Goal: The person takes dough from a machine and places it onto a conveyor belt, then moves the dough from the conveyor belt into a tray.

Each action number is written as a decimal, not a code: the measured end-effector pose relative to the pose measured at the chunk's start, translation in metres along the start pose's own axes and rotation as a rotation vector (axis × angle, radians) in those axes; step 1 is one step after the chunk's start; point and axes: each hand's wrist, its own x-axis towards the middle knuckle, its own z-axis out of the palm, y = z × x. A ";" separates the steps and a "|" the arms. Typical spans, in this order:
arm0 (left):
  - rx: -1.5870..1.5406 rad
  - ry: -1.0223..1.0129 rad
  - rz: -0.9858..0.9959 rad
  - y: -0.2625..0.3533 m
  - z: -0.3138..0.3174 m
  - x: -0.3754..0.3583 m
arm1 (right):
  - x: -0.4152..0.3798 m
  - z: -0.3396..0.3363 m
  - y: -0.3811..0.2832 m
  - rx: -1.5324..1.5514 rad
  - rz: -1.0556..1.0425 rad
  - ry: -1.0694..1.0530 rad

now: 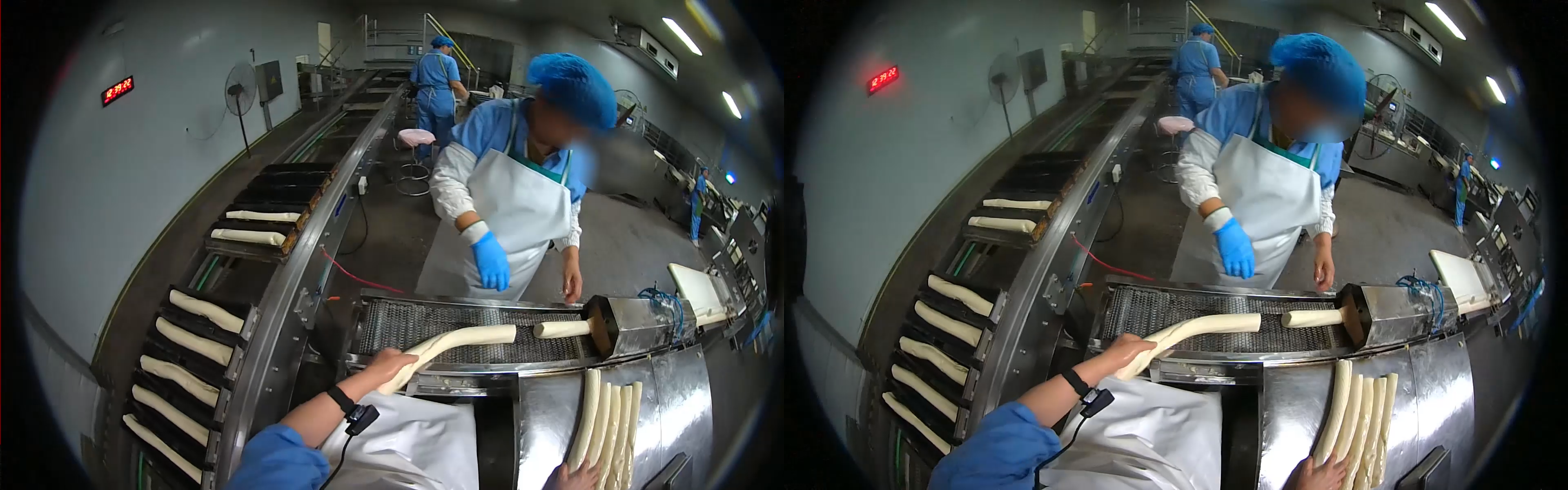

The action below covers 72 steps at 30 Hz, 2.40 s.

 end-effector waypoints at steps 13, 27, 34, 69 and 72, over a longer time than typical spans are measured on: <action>-1.109 0.303 0.710 0.173 -0.176 0.043 | 0.002 0.007 -0.041 -0.101 0.064 -0.037; -0.782 0.650 0.247 0.030 -0.356 0.122 | -0.007 -0.004 -0.076 -0.090 0.104 -0.053; -0.943 0.933 0.283 -0.016 -0.378 0.094 | -0.001 -0.011 -0.073 -0.108 0.101 -0.037; -1.010 0.850 -0.228 -0.102 -0.445 0.090 | 0.021 -0.298 -0.393 1.737 -0.579 -1.109; -0.915 1.159 -0.251 -0.120 -0.443 0.093 | 0.003 -0.333 -0.455 1.941 -0.759 -1.498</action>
